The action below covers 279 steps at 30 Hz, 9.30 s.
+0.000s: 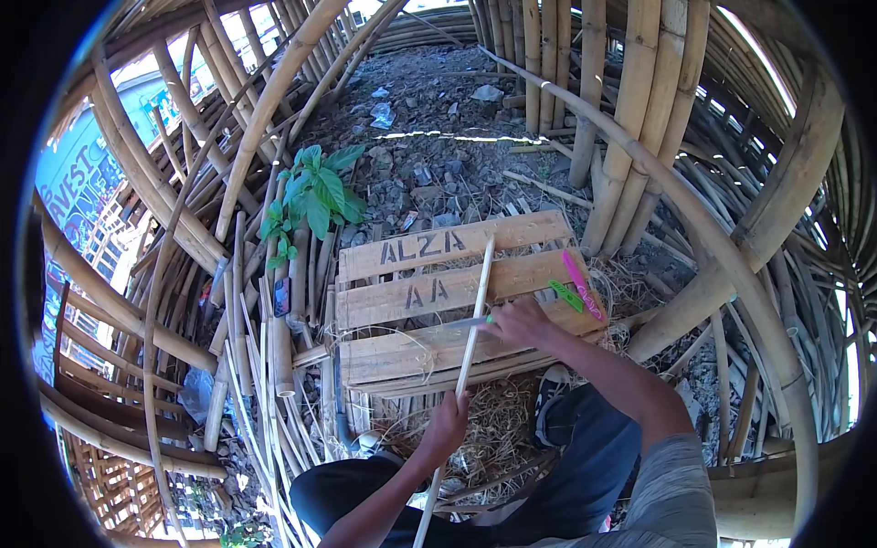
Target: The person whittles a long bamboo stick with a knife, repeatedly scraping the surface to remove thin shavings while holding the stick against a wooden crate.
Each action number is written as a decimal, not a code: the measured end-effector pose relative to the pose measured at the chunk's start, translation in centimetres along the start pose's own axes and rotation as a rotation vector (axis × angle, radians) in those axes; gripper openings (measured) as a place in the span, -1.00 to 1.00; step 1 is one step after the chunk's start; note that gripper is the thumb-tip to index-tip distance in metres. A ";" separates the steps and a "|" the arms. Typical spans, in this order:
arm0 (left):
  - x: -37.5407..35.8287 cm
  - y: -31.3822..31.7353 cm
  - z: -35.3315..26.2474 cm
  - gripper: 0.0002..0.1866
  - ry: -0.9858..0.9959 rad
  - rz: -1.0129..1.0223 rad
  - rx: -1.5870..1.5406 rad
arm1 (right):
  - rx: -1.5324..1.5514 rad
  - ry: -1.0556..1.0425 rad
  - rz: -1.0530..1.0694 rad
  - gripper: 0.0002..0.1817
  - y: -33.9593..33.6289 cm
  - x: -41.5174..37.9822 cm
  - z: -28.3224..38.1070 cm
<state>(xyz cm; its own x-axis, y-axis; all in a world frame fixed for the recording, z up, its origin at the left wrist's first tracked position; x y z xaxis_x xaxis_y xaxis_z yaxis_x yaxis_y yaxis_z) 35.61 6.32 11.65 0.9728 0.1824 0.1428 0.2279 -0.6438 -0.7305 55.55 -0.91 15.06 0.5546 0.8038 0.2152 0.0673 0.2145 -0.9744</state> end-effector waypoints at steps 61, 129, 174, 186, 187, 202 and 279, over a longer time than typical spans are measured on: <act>-0.2 0.6 -0.6 -0.69 -0.037 0.117 -0.035 | 0.363 0.493 -0.247 -0.70 -4.0 3.4 -5.8; -0.9 1.3 -0.1 -0.58 -0.291 0.283 -0.159 | 0.196 0.084 0.105 -0.31 -1.9 2.8 -5.4; -0.3 3.1 2.2 -0.50 -0.391 0.348 -0.267 | 0.194 0.098 0.024 -0.36 -1.4 3.4 -6.1; -0.7 3.1 1.7 -0.51 -0.292 0.278 -0.218 | 0.212 -0.084 0.181 -0.44 -0.7 0.6 -1.6; -0.5 3.1 1.5 -0.51 -0.285 0.274 -0.220 | 0.199 -0.078 0.140 -0.45 -0.7 1.3 -3.2; -1.3 3.3 1.6 -0.55 -0.354 0.304 -0.302 | 0.454 0.020 0.254 -0.30 -1.7 -2.1 2.4; -2.6 6.0 3.7 -0.53 -0.434 0.397 -0.421 | 0.295 0.305 0.077 -0.31 -0.4 2.5 -8.9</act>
<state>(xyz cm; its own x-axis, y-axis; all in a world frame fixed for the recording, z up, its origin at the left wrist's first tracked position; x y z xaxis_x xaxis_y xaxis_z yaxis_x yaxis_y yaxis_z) 34.25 4.77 4.44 0.9012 0.0984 -0.4220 -0.0571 -0.9384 -0.3409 64.33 -3.94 15.36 0.7715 0.6324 0.0701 -0.1998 0.3453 -0.9170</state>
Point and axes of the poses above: each hand's wrist, its own x-axis towards the middle knuckle, its own y-axis out of the palm, z = x × y, the point moved 10 cm from there along x, towards the middle knuckle, and after that the axes turned 9 degrees about x, right-handed, at the moved point
